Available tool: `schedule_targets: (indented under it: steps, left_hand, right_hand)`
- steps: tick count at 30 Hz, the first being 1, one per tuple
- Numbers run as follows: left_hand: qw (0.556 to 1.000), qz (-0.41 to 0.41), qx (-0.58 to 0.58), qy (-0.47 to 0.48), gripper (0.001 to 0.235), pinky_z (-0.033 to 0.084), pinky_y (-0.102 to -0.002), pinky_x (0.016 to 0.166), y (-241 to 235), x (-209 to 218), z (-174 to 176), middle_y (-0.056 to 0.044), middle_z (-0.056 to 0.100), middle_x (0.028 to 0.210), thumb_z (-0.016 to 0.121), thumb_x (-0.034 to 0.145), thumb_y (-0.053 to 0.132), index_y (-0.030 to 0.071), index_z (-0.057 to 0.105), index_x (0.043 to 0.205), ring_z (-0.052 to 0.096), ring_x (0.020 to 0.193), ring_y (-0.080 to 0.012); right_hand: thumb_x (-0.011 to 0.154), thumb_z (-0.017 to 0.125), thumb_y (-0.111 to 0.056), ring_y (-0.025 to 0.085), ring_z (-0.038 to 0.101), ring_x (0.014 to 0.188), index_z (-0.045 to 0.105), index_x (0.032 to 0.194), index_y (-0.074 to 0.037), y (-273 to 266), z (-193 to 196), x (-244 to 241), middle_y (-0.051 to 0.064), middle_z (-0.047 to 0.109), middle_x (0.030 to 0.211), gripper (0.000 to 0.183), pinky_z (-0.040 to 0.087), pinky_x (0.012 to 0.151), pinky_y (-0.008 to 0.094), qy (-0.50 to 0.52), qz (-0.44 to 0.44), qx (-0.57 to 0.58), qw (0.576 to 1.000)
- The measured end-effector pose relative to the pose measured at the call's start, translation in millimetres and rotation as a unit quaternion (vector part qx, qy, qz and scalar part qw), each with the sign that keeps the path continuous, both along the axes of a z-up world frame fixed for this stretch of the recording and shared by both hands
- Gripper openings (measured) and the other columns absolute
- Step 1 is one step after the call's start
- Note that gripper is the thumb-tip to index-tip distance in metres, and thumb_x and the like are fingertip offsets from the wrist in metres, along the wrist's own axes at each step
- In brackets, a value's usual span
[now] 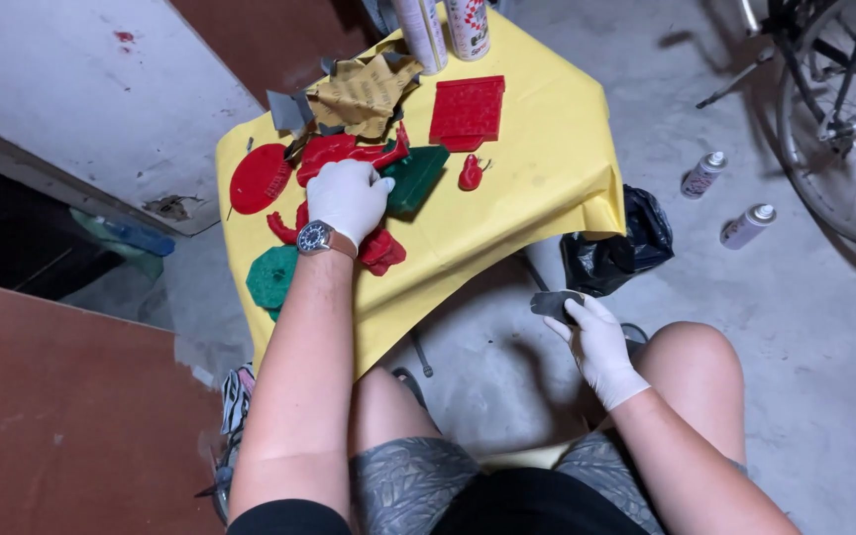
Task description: Sanding the surfaces of various 3D printed plastic parts to smooth them.
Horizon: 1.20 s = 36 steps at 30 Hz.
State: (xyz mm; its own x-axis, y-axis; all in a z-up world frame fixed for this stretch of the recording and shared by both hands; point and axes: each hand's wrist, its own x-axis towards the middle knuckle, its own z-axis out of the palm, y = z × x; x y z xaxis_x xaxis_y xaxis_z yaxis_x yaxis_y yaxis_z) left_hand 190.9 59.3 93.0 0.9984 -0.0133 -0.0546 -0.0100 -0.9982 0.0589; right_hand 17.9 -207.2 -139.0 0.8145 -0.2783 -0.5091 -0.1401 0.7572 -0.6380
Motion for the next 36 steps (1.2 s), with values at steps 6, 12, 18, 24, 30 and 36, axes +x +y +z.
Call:
schedule_targets:
  steps: [6, 12, 18, 24, 30, 36]
  left_hand:
    - [0.987, 0.047, -0.156, 0.010, 0.026, 0.051, -0.041, 0.090, 16.5, 14.5, -9.6, 0.004, 0.074, 0.085, 0.062, 0.090, 0.050, 0.028, 0.075, 0.090, 0.071, 0.101, -0.0240]
    - [0.955, 0.052, -0.291, -0.010, 0.024, 0.054, -0.037, 0.088, 22.2, 2.1, 0.6, -0.005, 0.073, 0.086, 0.059, 0.090, 0.037, 0.020, 0.077, 0.093, 0.072, 0.098, -0.0250]
    - [0.895, 0.081, -0.432, -0.074, 0.014, 0.060, -0.026, 0.070, 56.5, 25.4, -33.9, -0.001, 0.066, 0.066, 0.068, 0.084, 0.033, 0.023, 0.077, 0.083, 0.073, 0.070, -0.0114]
    - [0.779, 0.014, -0.618, -0.108, 0.016, 0.066, -0.038, 0.076, 23.5, -35.7, 12.0, -0.011, 0.063, 0.091, 0.061, 0.097, 0.020, 0.006, 0.067, 0.096, 0.067, 0.089, -0.0214]
    - [0.824, -0.227, -0.400, -0.331, 0.010, 0.050, -0.052, 0.099, -26.3, -137.1, 5.0, -0.024, 0.065, 0.117, 0.060, 0.097, 0.001, -0.001, 0.056, 0.088, 0.061, 0.117, -0.0450]
    - [0.821, -0.273, -0.202, -0.459, 0.020, 0.058, -0.053, 0.094, -65.8, -188.9, -89.9, -0.020, 0.062, 0.127, 0.070, 0.096, 0.017, 0.001, 0.058, 0.099, 0.062, 0.121, -0.0469]
  right_hand:
    - [0.097, 0.065, 0.001, 0.039, 0.072, 0.094, 0.067, 0.104, 0.004, 10.3, 11.1, -3.6, 0.013, 0.061, 0.090, 0.008, 0.061, 0.090, 0.062, -0.008, 0.018, 0.000, 1.000]
    - [0.096, 0.065, 0.002, 0.040, 0.073, 0.090, 0.066, 0.101, 0.004, 9.9, 21.9, -6.2, 0.014, 0.058, 0.085, 0.006, 0.061, 0.091, 0.062, -0.002, 0.015, 0.006, 1.000]
    - [0.096, 0.064, 0.001, 0.041, 0.073, 0.092, 0.067, 0.100, 0.002, 5.9, -2.5, -3.1, 0.015, 0.062, 0.087, 0.005, 0.061, 0.092, 0.062, -0.005, 0.031, -0.010, 0.999]
    - [0.097, 0.063, 0.000, 0.041, 0.075, 0.089, 0.067, 0.097, -0.001, 5.4, -9.5, -6.0, 0.017, 0.068, 0.089, 0.005, 0.061, 0.090, 0.063, -0.039, 0.055, -0.002, 0.998]
    - [0.096, 0.055, -0.004, 0.056, 0.054, 0.130, 0.064, 0.096, 0.006, -4.9, 16.8, -17.0, 0.037, 0.057, 0.139, 0.013, 0.052, 0.098, 0.067, -0.269, 0.127, 0.169, 0.940]
    - [0.093, 0.053, -0.003, 0.051, 0.051, 0.135, 0.064, 0.102, 0.008, 8.6, 79.2, -29.4, 0.038, 0.044, 0.150, 0.018, 0.043, 0.108, 0.066, -0.423, 0.166, 0.161, 0.876]
